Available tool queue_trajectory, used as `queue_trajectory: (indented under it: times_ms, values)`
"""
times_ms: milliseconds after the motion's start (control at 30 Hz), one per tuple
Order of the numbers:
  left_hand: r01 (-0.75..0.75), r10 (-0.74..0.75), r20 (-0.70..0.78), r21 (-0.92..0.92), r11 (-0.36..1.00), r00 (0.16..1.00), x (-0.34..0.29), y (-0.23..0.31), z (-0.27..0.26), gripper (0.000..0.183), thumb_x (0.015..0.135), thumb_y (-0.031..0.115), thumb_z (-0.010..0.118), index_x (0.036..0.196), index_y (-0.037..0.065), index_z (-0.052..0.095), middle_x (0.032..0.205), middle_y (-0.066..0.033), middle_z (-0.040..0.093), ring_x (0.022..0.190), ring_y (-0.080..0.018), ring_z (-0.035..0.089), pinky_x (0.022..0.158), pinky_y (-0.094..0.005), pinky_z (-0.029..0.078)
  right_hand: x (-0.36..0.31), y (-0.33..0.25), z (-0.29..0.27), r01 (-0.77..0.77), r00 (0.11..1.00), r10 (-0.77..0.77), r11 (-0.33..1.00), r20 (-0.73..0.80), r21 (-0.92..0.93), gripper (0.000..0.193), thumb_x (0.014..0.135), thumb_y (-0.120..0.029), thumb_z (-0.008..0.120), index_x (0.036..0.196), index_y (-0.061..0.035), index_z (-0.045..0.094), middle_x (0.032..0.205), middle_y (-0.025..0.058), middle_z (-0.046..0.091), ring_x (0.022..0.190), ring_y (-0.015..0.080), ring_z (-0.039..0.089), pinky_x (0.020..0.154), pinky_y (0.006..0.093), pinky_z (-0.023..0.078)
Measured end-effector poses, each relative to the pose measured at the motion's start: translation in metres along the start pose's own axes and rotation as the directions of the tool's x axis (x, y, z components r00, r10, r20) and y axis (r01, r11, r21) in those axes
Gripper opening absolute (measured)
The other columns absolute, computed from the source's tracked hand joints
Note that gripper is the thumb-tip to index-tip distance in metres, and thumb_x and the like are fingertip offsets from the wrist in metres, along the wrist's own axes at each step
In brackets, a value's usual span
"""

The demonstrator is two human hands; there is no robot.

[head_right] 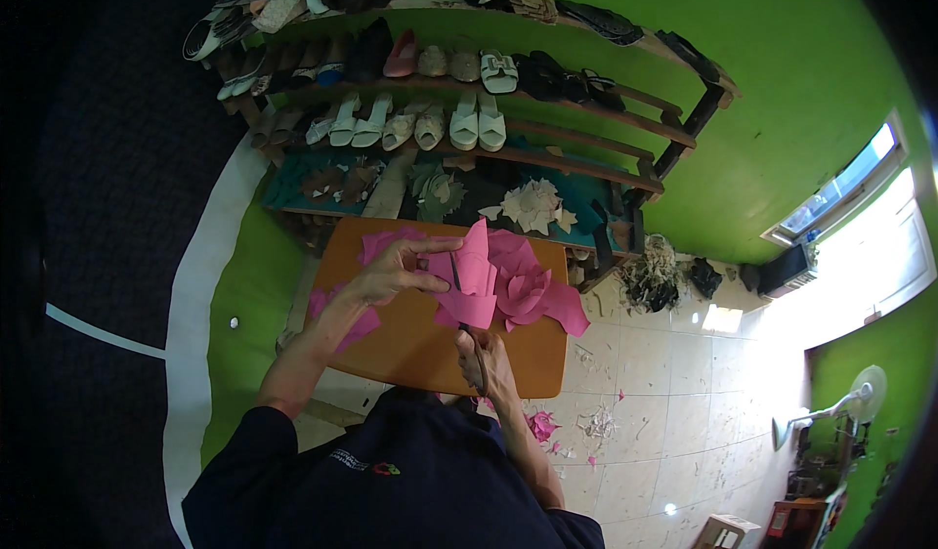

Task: Cutting out specific shapes from pink fabric using a pair of scissors.

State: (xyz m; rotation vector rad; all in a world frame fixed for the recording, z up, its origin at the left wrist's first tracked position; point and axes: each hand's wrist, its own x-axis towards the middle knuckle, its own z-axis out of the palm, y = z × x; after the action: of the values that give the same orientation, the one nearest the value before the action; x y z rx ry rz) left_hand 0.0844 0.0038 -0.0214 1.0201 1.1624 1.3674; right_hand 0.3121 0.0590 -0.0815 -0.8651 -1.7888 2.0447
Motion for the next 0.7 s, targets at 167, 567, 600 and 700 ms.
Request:
queue_trajectory:
  times_ms: [167,567,600,700]
  values:
    - [-0.029,0.026,-0.048,-0.059,0.998,0.999,-0.004,0.000,0.006,0.063,0.080,-0.008,0.073,0.138,0.008,0.056,0.132,-0.0074,0.062,0.108,-0.0154,0.064,0.093,-0.0290,0.055,0.001,0.005,-0.005,-0.056,0.998,0.056,0.994,0.009,0.096,0.060,0.086,-0.064,0.065,0.071,-0.0095,0.045,0.054,-0.0037,0.040,0.041,0.0069,0.039,0.037,0.0241,0.032]
    - [0.050,-0.085,0.141,0.230,0.972,0.986,0.013,0.009,-0.025,0.058,0.078,-0.007,0.074,0.133,0.007,0.062,0.130,-0.0083,0.064,0.107,-0.0112,0.063,0.092,-0.0253,0.052,-0.004,0.006,-0.010,-0.123,0.988,0.113,0.988,0.100,0.097,0.053,0.087,-0.054,0.071,0.070,-0.0112,0.045,0.053,-0.0063,0.039,0.041,0.0049,0.037,0.037,0.0244,0.029]
    - [0.056,-0.091,0.170,0.201,0.978,0.981,0.013,0.011,-0.024,0.059,0.078,-0.007,0.074,0.133,0.008,0.062,0.130,-0.0079,0.064,0.110,-0.0119,0.062,0.094,-0.0262,0.051,-0.004,0.007,-0.011,-0.134,0.983,0.118,0.985,0.140,0.107,0.054,0.087,-0.056,0.070,0.071,-0.0104,0.046,0.054,-0.0059,0.040,0.042,0.0052,0.038,0.038,0.0247,0.030]
    - [0.111,-0.144,0.210,0.160,0.981,0.967,0.013,0.015,-0.019,0.063,0.075,-0.006,0.077,0.134,0.010,0.062,0.133,-0.0066,0.063,0.119,-0.0144,0.057,0.102,-0.0295,0.046,-0.004,0.004,-0.008,-0.064,0.991,0.056,0.996,0.123,0.061,0.056,0.087,-0.060,0.067,0.075,-0.0091,0.048,0.057,-0.0051,0.042,0.045,0.0059,0.040,0.040,0.0258,0.033]
